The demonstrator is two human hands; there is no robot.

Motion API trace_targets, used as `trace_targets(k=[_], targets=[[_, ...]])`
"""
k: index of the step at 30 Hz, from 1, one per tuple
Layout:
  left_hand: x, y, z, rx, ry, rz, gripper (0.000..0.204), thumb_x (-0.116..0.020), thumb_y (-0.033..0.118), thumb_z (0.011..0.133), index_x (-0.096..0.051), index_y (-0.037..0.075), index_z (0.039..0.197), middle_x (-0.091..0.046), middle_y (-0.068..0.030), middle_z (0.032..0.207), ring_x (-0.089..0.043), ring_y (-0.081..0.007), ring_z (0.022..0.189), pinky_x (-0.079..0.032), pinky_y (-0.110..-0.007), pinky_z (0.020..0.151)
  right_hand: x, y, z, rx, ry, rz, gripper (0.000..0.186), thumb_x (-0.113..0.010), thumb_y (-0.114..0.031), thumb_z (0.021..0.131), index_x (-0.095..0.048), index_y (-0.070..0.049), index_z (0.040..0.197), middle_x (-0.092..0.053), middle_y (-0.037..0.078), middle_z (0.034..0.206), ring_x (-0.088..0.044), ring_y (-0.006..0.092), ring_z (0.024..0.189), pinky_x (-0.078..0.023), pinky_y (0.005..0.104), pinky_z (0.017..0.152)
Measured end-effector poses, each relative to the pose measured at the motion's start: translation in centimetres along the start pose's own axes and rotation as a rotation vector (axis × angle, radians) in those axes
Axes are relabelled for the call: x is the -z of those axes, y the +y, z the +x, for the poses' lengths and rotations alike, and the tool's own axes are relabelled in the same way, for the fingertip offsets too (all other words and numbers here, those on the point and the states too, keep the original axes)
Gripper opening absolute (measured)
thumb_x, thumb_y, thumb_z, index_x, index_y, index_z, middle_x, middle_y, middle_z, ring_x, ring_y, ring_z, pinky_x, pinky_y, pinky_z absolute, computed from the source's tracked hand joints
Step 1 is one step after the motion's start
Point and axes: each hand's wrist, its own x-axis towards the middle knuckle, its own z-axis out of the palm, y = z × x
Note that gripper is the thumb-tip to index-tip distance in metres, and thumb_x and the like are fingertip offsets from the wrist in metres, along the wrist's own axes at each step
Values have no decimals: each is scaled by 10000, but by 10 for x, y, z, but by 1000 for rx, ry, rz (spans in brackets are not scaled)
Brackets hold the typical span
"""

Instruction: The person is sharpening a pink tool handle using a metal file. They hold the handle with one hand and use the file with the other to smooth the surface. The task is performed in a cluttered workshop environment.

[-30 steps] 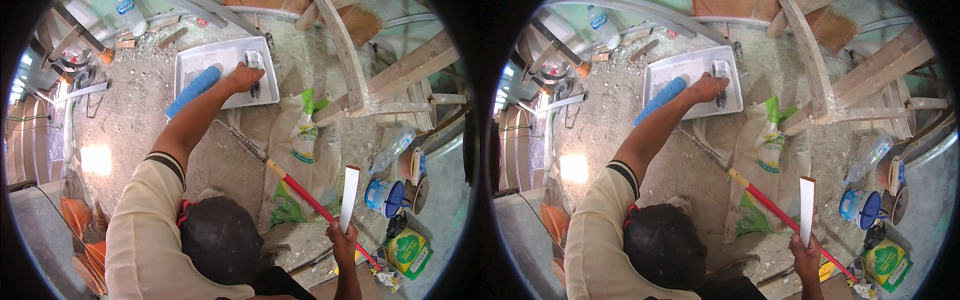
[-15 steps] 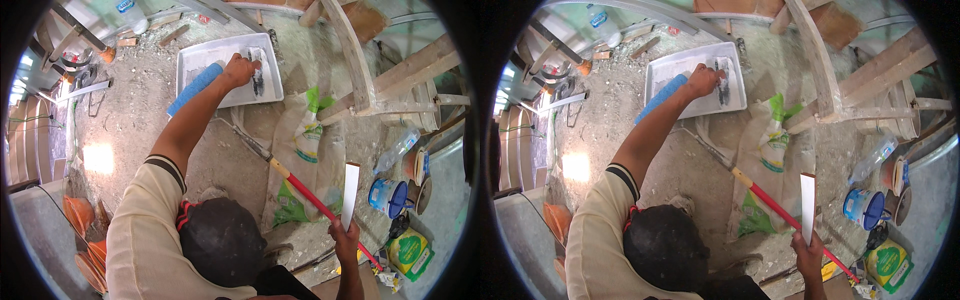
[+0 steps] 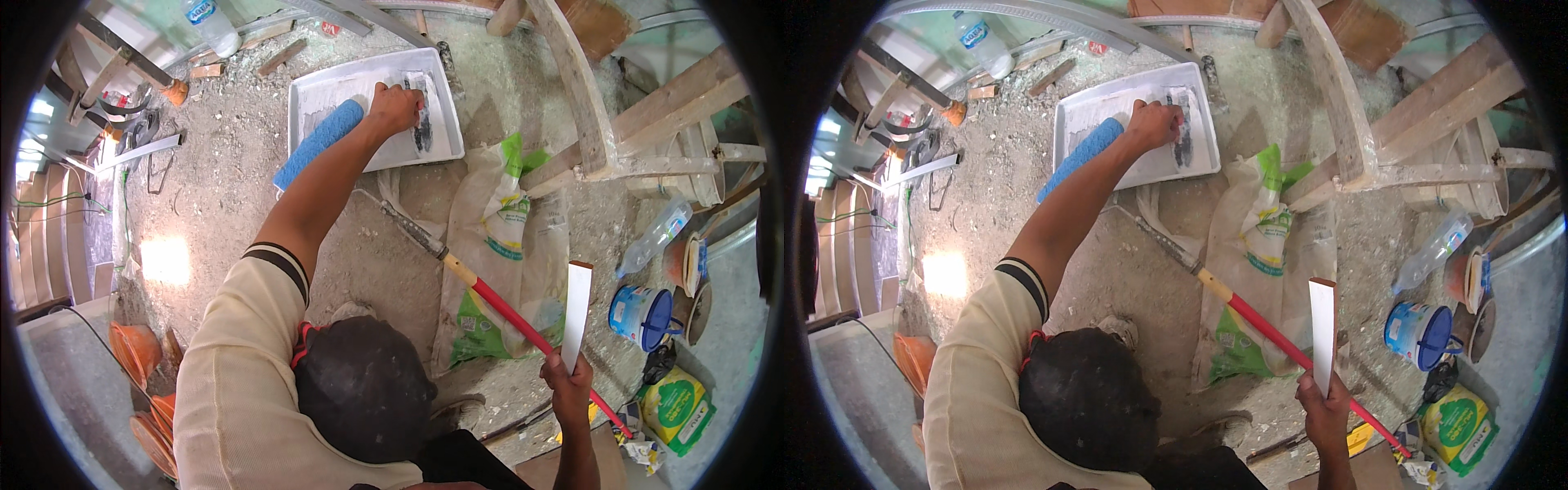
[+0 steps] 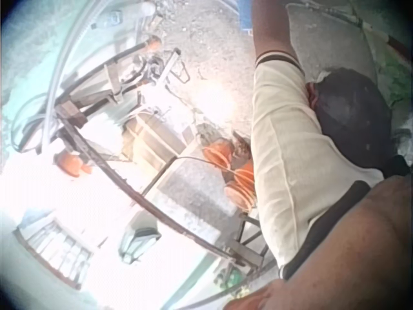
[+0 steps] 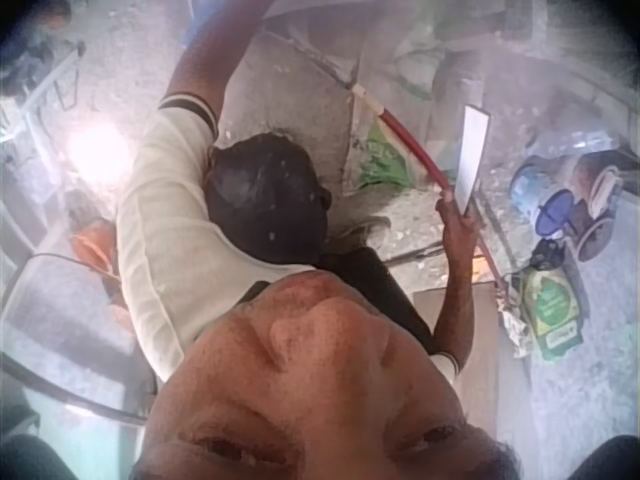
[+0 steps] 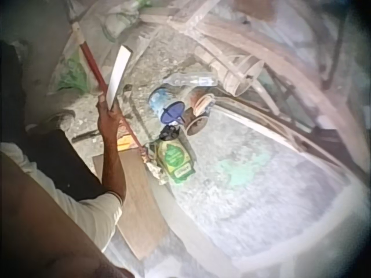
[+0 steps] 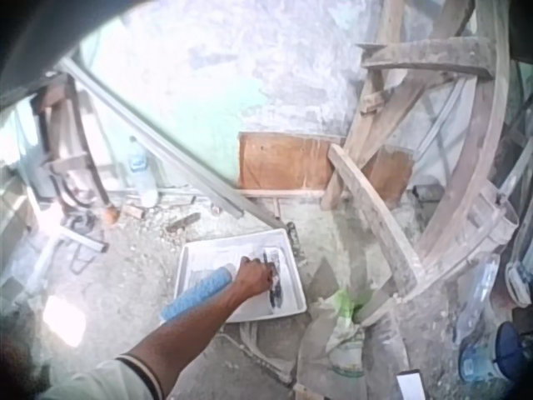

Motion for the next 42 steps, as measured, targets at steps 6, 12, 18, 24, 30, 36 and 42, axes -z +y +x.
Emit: trace_targets(k=[6, 12, 18, 24, 30, 36, 42], targets=[[-6, 1, 7, -3, -31, 38, 204, -745, 253, 805, -714, 204, 1000, -754, -1, 928, -689, -241, 1003, -366, -464, 901, -1, 6, 3, 25, 14, -21, 269, -656, -283, 1014, -593, -27, 962, -539, -8, 690, -456, 57, 588, -368, 237, 548], [-12, 3, 8, -3, -86, 59, 197, -728, 252, 830, -719, 214, 1023, -757, -32, 964, -697, -267, 1007, -372, -481, 939, 2, 10, 5, 4, 9, -5, 272, -660, -288, 1005, -611, -22, 977, -552, -11, 726, -483, 60, 639, -389, 240, 579], [12, -24, 5, 204, 18, -332, 154, -709, 259, 864, -740, 220, 1010, -773, 58, 966, -715, -171, 988, -438, -420, 915, 2, 10, 5, -39, 46, -32, 264, -661, -280, 1008, -596, -26, 978, -530, -18, 702, -463, 62, 605, -397, 243, 572], [12, -22, -3, 71, 30, -247, 161, -714, 294, 854, -773, 244, 995, -769, 44, 974, -693, -205, 1009, -446, -442, 934, 1, 13, 13, -9, 20, -38, 239, -647, -259, 1020, -580, -35, 969, -514, -20, 683, -445, 62, 572, -404, 251, 559], [-5, 16, -25, -39, 51, 152, 143, -750, 312, 798, -821, 236, 895, -717, -37, 1046, -574, -263, 1117, -393, -445, 965, -1, 4, 16, 6, 16, -63, 237, -648, -255, 1018, -580, -36, 962, -515, -19, 681, -447, 63, 571, -402, 249, 556], [-16, 22, -27, 34, 125, 147, 132, -735, 274, 789, -809, 190, 857, -711, -49, 1027, -570, -271, 1094, -378, -443, 953, -1, 12, 12, -7, 29, -22, 239, -658, -257, 1010, -591, -30, 976, -521, -16, 677, -450, 62, 566, -388, 245, 541], [-8, 35, -11, 193, 0, 170, 255, -669, 232, 799, -777, 80, 973, -734, -97, 1079, -583, -294, 1137, -373, -480, 950, 3, 18, 12, 5, 13, -47, 254, -663, -272, 1007, -601, -26, 999, -530, -14, 689, -448, 56, 570, -375, 235, 541]])
